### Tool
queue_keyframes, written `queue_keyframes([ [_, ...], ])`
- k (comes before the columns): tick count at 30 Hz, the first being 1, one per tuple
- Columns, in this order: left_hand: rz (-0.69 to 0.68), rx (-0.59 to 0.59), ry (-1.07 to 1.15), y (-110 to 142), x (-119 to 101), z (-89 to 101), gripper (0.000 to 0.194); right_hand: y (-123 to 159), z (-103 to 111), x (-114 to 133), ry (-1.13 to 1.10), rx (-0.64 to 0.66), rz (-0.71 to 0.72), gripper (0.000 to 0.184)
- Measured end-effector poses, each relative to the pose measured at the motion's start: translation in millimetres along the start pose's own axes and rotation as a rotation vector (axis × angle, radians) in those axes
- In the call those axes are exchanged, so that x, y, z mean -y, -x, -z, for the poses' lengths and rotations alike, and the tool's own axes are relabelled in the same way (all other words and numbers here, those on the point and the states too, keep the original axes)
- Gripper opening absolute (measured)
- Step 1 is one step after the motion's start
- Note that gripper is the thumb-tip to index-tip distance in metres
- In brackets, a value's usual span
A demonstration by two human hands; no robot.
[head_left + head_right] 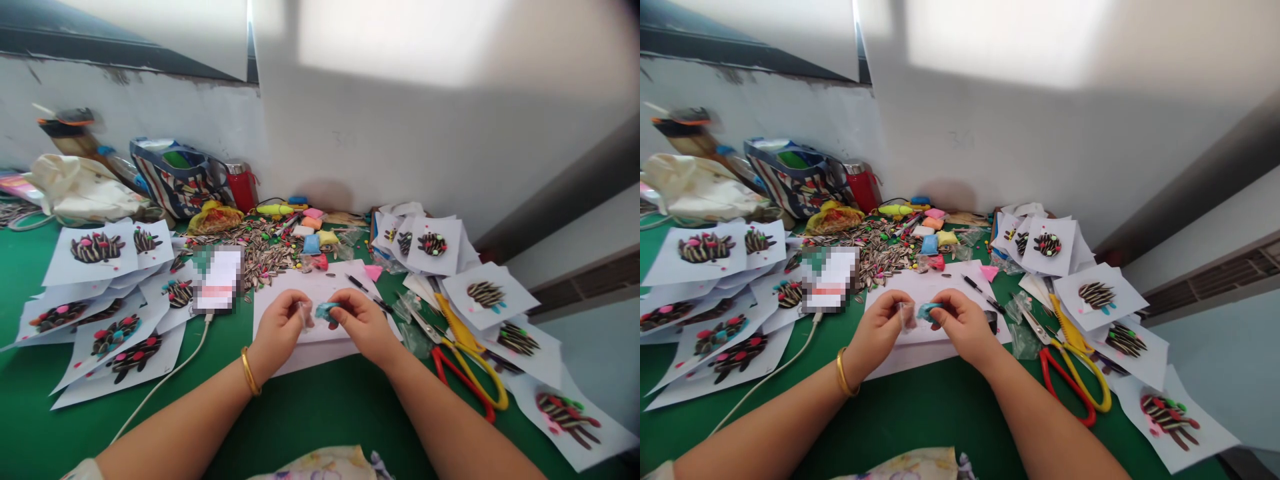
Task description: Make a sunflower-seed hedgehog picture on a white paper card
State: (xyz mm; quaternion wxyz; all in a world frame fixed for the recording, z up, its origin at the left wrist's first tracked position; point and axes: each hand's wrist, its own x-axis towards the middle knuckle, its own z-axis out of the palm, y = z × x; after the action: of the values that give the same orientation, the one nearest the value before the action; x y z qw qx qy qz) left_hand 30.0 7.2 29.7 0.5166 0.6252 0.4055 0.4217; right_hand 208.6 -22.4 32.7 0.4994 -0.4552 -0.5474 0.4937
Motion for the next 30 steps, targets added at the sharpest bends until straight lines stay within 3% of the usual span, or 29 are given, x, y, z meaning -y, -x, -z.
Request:
queue_keyframes([
  [5,0.09,-0.006,0.208,-2,-4,2.3,0.018,-3,2,0,-0.025,-0.003,0.009,0.019],
  [9,0.313,0.118,0.461,-1,-5,-0.3,0.03,-3,4,-5,0.045,-0.027,0.055,0.019],
  [11,0.377,0.173,0.512,-1,-7,-0.6,0.032,-2,4,-7,0.109,-0.01,0.09,0.029],
  [14,0.393,0.193,0.552,-2,-8,1.5,0.03,0,4,-7,0.22,0.011,0.133,0.045],
  [18,0.408,0.232,0.595,-4,-9,5.3,0.028,1,5,1,0.341,0.027,0.135,0.029],
  [22,0.445,0.286,0.66,-5,-10,6.6,0.024,0,9,6,0.366,0.064,0.118,0.032],
  [26,0.427,0.267,0.633,-3,-9,5.6,0.025,0,11,4,0.278,0.079,0.056,0.039],
  [30,0.387,0.279,0.54,1,-6,2.2,0.033,2,5,3,0.155,0.118,0.015,0.027],
])
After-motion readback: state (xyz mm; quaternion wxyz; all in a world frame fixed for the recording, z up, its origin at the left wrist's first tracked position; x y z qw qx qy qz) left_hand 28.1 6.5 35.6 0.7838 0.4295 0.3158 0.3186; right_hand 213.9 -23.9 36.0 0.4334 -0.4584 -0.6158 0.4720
